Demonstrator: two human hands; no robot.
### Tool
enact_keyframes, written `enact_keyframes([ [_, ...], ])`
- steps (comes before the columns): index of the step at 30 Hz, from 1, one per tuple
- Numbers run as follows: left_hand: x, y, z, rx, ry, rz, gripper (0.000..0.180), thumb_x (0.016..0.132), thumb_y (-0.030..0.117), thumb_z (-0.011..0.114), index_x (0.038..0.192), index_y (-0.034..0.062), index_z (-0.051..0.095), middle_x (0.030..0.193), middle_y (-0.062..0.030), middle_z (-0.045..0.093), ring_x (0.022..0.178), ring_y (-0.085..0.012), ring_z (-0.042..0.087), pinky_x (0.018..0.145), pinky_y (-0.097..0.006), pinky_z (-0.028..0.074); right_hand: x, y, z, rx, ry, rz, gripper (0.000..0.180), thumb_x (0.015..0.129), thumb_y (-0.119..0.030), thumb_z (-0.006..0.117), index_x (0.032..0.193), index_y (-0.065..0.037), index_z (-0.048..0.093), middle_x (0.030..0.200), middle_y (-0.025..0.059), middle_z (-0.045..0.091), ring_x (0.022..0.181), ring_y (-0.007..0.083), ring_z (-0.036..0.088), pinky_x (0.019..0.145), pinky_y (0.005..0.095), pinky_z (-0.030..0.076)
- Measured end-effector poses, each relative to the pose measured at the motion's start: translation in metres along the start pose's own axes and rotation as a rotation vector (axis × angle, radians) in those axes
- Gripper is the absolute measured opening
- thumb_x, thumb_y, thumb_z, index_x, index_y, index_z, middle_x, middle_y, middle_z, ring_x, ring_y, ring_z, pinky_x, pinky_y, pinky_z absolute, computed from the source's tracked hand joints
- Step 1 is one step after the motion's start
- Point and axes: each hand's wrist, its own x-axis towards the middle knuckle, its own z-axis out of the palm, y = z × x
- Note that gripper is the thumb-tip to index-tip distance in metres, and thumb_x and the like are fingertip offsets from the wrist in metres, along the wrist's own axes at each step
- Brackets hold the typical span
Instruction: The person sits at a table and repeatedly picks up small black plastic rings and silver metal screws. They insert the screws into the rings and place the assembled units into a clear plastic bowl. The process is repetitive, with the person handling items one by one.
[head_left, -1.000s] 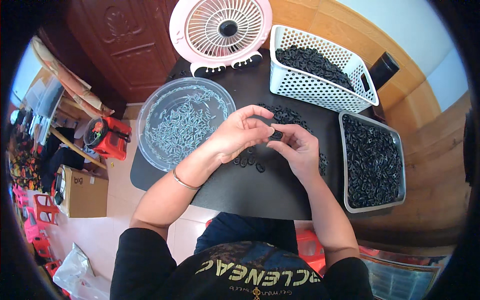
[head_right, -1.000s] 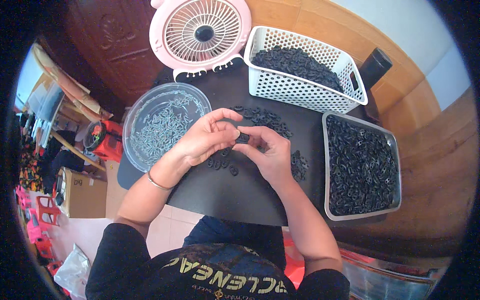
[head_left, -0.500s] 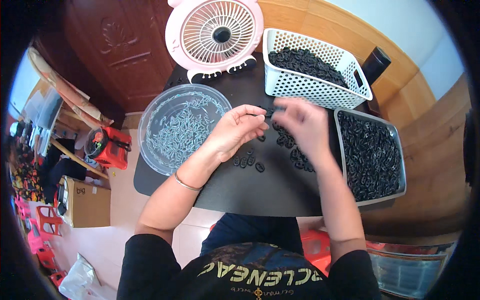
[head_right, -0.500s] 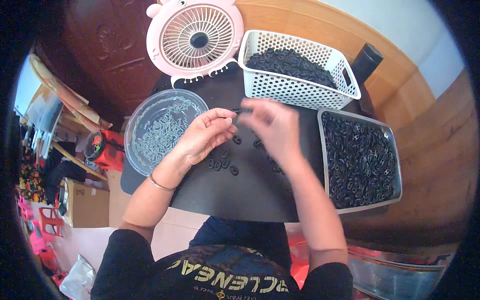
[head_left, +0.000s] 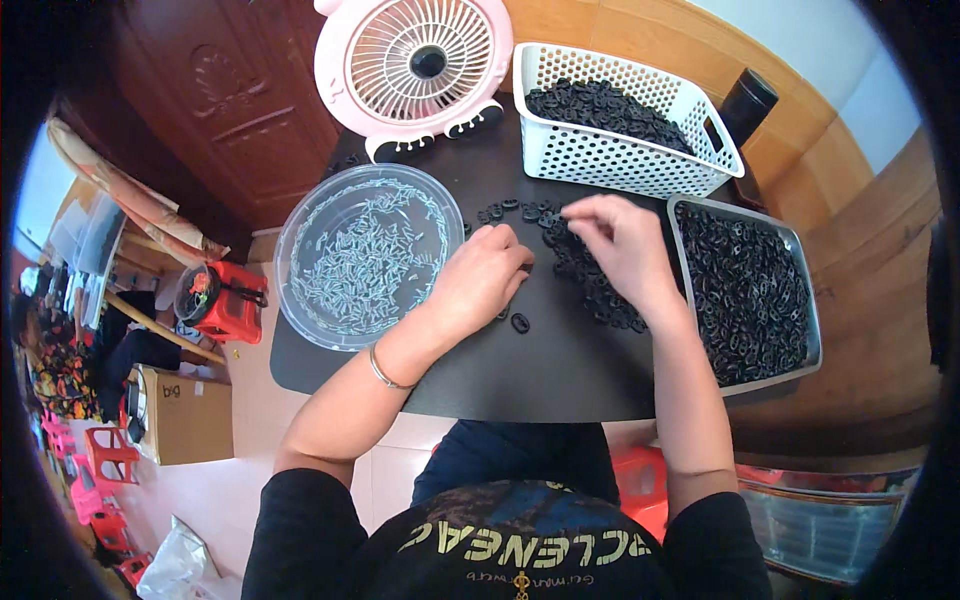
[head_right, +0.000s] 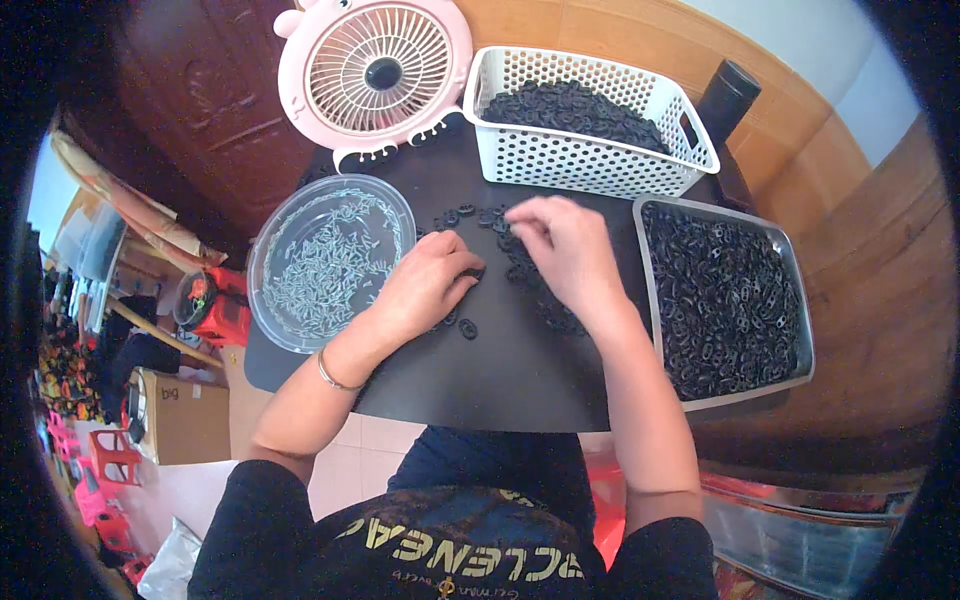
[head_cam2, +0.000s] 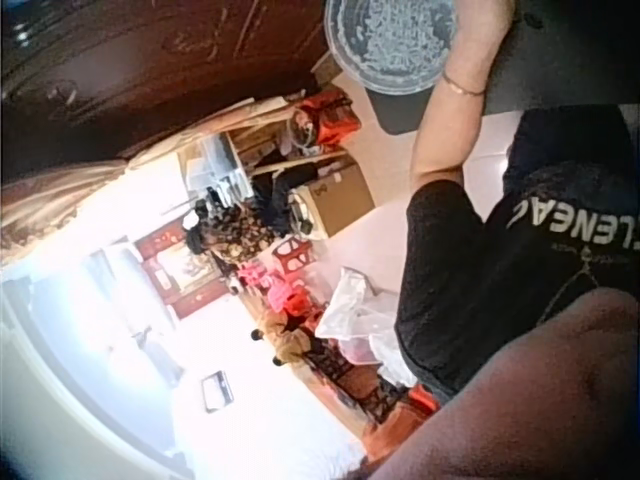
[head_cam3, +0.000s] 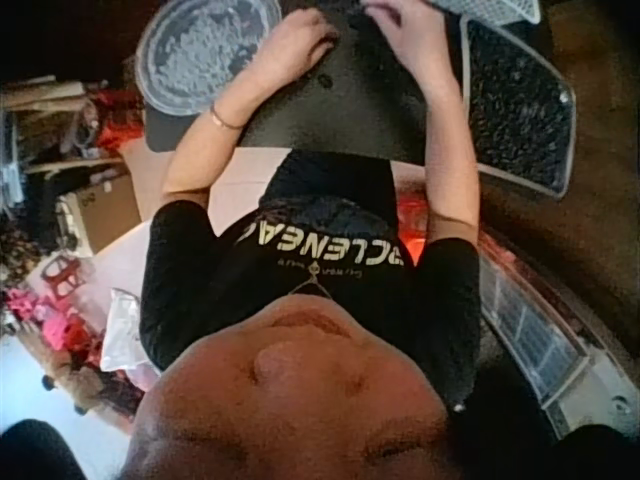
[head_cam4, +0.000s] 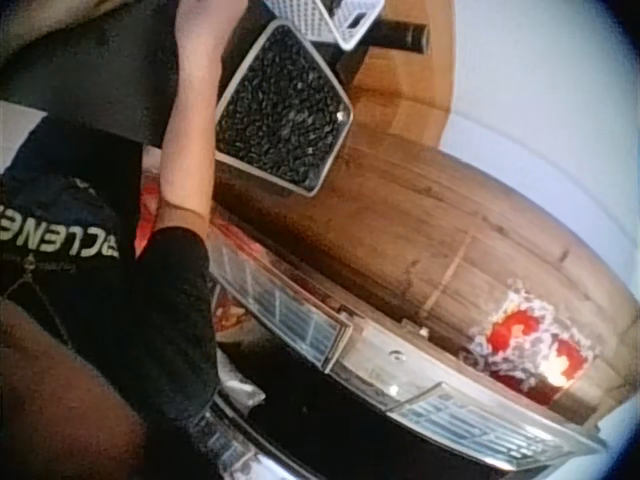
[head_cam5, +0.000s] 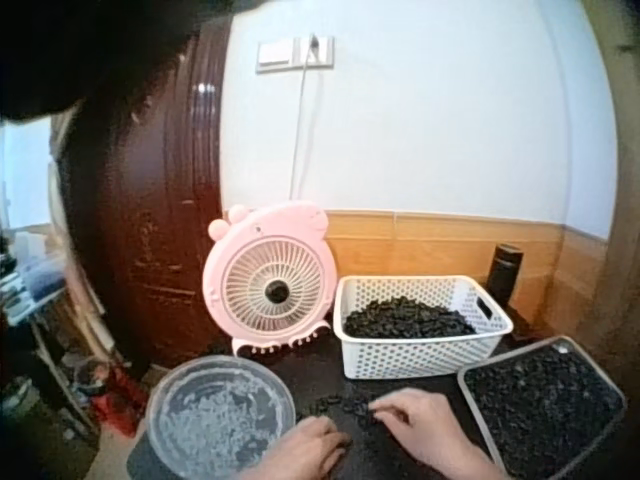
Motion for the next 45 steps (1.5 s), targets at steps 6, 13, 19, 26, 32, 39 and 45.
enact_keyframes([
  [6, 0.001, 0.002, -0.004, -0.067, -0.044, -0.042, 0.016, 0.068, 0.006, 0.062, 0.083, 0.0032, 0.057, 0.077, -0.0108, 0.050, 0.076, -0.0272, 0.053, 0.070, -0.036, 0.043, -0.010, 0.009, 0.016, -0.373, -0.154, 0.058, 0.011, 0.072, -0.010, 0.061, 0.082, -0.006, 0.062, 0.082, 0.0122, 0.060, 0.077, 0.0298, 0.059, 0.069, 0.0379, 0.047],
  [13, 0.000, 0.003, -0.007, -0.110, -0.086, -0.047, 0.015, 0.068, 0.006, 0.062, 0.081, 0.0035, 0.056, 0.077, -0.0105, 0.051, 0.074, -0.0264, 0.054, 0.066, -0.035, 0.044, -0.003, 0.009, 0.029, -0.492, -0.157, 0.050, 0.013, 0.069, -0.011, 0.064, 0.080, -0.006, 0.060, 0.080, 0.0105, 0.059, 0.077, 0.0284, 0.057, 0.069, 0.0384, 0.046],
  [19, 0.000, 0.005, -0.008, -0.192, -0.170, -0.015, 0.018, 0.068, 0.008, 0.064, 0.084, 0.0033, 0.058, 0.075, -0.0105, 0.053, 0.072, -0.0256, 0.055, 0.066, -0.035, 0.045, -0.006, 0.001, 0.026, -0.498, -0.237, 0.050, 0.013, 0.072, -0.013, 0.062, 0.082, -0.007, 0.059, 0.080, 0.0111, 0.058, 0.080, 0.0294, 0.058, 0.068, 0.0397, 0.046],
  [26, 0.010, -0.016, -0.052, 0.026, 0.177, -0.082, 0.018, 0.068, 0.007, 0.065, 0.083, 0.0013, 0.058, 0.078, -0.0122, 0.058, 0.074, -0.0261, 0.058, 0.066, -0.033, 0.046, -0.010, 0.008, 0.027, -0.350, -0.241, 0.130, 0.014, 0.075, -0.014, 0.060, 0.087, -0.008, 0.058, 0.084, 0.0109, 0.058, 0.081, 0.0287, 0.057, 0.072, 0.0394, 0.045],
  [32, -0.006, -0.051, -0.074, 0.333, 0.083, -0.326, 0.011, 0.068, 0.006, 0.060, 0.078, 0.0028, 0.059, 0.078, -0.0125, 0.059, 0.076, -0.0299, 0.057, 0.068, -0.037, 0.045, -0.011, 0.010, 0.026, -0.261, -0.195, 0.099, 0.014, 0.076, -0.012, 0.059, 0.090, -0.007, 0.059, 0.085, 0.0111, 0.058, 0.078, 0.0286, 0.057, 0.071, 0.0378, 0.046],
  [39, -0.012, -0.064, -0.068, 0.470, 0.065, -0.467, 0.011, 0.068, 0.005, 0.056, 0.079, 0.0037, 0.060, 0.081, -0.0140, 0.059, 0.078, -0.0321, 0.057, 0.070, -0.040, 0.045, -0.010, 0.015, 0.031, -0.009, 0.028, -0.046, 0.011, 0.076, -0.003, 0.057, 0.086, -0.005, 0.060, 0.081, 0.0110, 0.057, 0.073, 0.0267, 0.058, 0.066, 0.0342, 0.046],
  [45, -0.013, -0.074, -0.061, 0.434, 0.072, -0.457, 0.011, 0.067, 0.006, 0.057, 0.077, 0.0040, 0.061, 0.080, -0.0145, 0.058, 0.078, -0.0323, 0.057, 0.070, -0.040, 0.045, -0.009, 0.008, 0.029, 0.052, 0.049, -0.086, 0.009, 0.075, -0.003, 0.059, 0.083, -0.004, 0.060, 0.078, 0.0108, 0.057, 0.068, 0.0260, 0.059, 0.062, 0.0323, 0.047],
])
